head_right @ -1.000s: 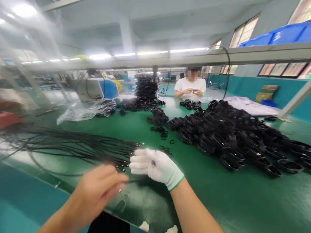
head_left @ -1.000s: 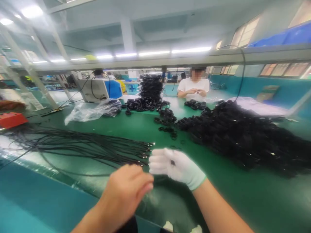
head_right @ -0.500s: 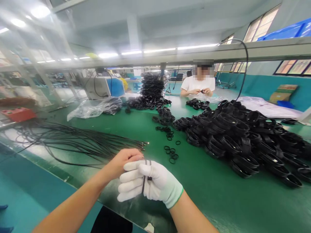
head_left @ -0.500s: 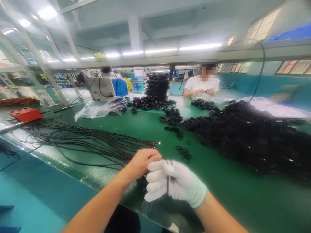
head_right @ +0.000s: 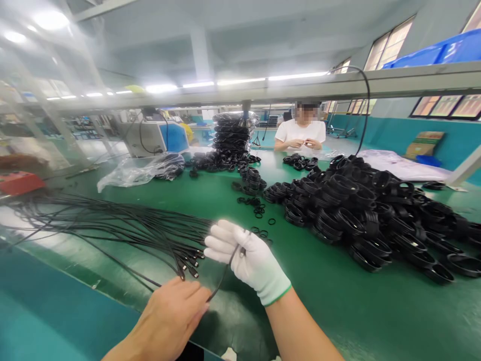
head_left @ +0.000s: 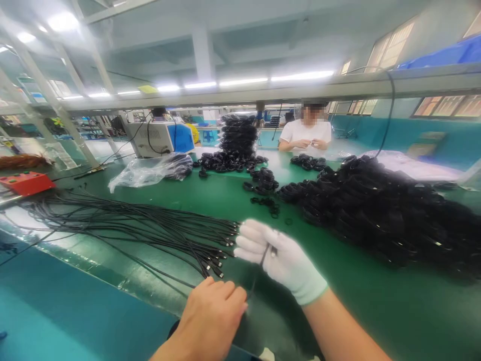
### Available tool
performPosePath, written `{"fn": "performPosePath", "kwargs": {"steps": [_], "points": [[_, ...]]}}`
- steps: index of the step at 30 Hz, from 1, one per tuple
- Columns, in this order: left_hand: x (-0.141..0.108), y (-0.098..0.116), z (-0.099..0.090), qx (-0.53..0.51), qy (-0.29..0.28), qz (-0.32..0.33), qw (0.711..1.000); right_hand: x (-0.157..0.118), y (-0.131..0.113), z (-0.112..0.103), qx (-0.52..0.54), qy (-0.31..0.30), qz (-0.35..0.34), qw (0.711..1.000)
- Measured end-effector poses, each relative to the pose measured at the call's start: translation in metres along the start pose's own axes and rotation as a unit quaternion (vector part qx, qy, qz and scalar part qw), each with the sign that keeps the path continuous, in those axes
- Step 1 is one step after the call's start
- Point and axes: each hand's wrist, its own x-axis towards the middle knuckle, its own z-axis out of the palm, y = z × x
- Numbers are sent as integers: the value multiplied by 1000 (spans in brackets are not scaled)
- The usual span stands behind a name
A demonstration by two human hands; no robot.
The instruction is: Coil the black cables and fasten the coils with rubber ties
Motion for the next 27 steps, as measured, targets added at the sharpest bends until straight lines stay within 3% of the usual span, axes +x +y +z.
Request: {"fn": "performPosePath", "kwargs": {"steps": [2, 4, 7, 9, 12, 16, 18, 22, 24, 27], "points": [[5, 6, -16, -12, 37, 32, 999, -2, 10, -4, -30, -16, 39, 999], [17, -2, -35, -28, 60, 38, 997, -6, 20, -6, -40, -68, 105, 991], [41, -27, -58, -77, 28, 46, 996, -11, 29, -5, -24, -148, 190, 970], [55, -39, -64, -127, -2, 56, 990, -13, 30, -2, -18, -158, 215, 964], [66, -43, -53, -257, -19, 58, 964, -14, 31, 2, -7, -158, 240, 958], [63, -47, -19, -406, -14, 21, 913, -15, 29, 6, 23, -182, 217, 959], [57, -57, -4, -372, -2, -13, 928, -15, 25, 7, 36, -176, 182, 967], [39, -70, 10, -153, -9, -88, 984, -12, 11, 10, 34, -116, 99, 988], [26, -60, 11, -68, -26, -101, 992, -10, 4, 12, 24, -93, 63, 993], [10, -26, 6, -38, -26, -80, 996, -7, 0, 12, 2, -61, 28, 998]]}}
